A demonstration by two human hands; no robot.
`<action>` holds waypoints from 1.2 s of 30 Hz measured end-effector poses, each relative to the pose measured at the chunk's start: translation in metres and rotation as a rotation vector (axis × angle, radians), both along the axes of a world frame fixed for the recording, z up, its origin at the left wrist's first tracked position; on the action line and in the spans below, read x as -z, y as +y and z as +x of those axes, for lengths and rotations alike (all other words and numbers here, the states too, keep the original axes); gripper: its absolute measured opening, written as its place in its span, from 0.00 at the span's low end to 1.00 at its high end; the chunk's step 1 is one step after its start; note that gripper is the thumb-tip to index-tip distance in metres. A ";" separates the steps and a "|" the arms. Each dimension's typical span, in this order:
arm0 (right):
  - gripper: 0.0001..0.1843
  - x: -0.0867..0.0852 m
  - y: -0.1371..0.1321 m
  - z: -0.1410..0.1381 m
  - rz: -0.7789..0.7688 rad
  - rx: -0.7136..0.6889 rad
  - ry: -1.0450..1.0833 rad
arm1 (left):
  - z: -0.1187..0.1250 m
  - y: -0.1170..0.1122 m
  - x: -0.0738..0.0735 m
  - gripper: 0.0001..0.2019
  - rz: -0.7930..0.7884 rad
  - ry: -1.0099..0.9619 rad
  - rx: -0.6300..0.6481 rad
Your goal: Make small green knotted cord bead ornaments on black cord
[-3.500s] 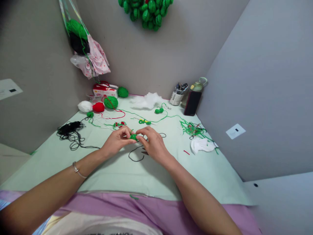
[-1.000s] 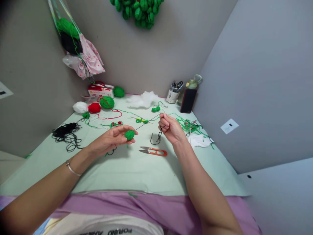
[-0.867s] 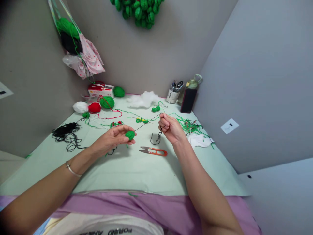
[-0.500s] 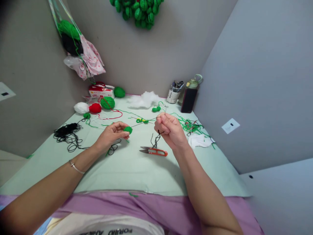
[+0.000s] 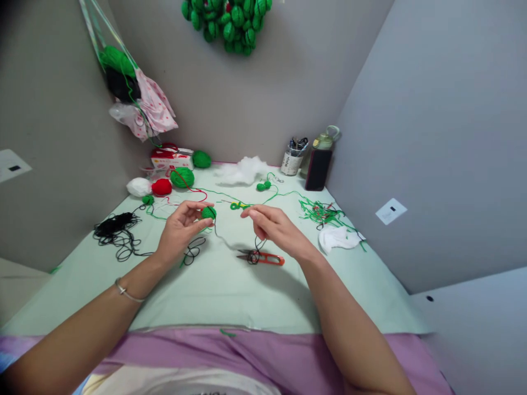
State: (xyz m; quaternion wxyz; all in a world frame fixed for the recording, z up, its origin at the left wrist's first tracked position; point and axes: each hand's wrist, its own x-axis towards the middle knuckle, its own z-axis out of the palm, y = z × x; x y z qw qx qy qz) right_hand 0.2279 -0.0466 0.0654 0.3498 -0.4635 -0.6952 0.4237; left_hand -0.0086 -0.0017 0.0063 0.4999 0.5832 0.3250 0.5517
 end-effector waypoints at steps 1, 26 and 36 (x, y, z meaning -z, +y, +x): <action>0.18 0.003 0.002 -0.002 0.003 0.013 0.024 | 0.001 -0.001 0.000 0.15 -0.003 -0.003 0.013; 0.13 0.034 -0.009 -0.052 -0.012 0.196 0.142 | 0.009 -0.009 0.003 0.18 -0.106 -0.074 0.088; 0.10 0.046 -0.002 -0.054 -0.020 0.131 0.296 | 0.013 -0.013 0.001 0.19 -0.218 -0.159 0.154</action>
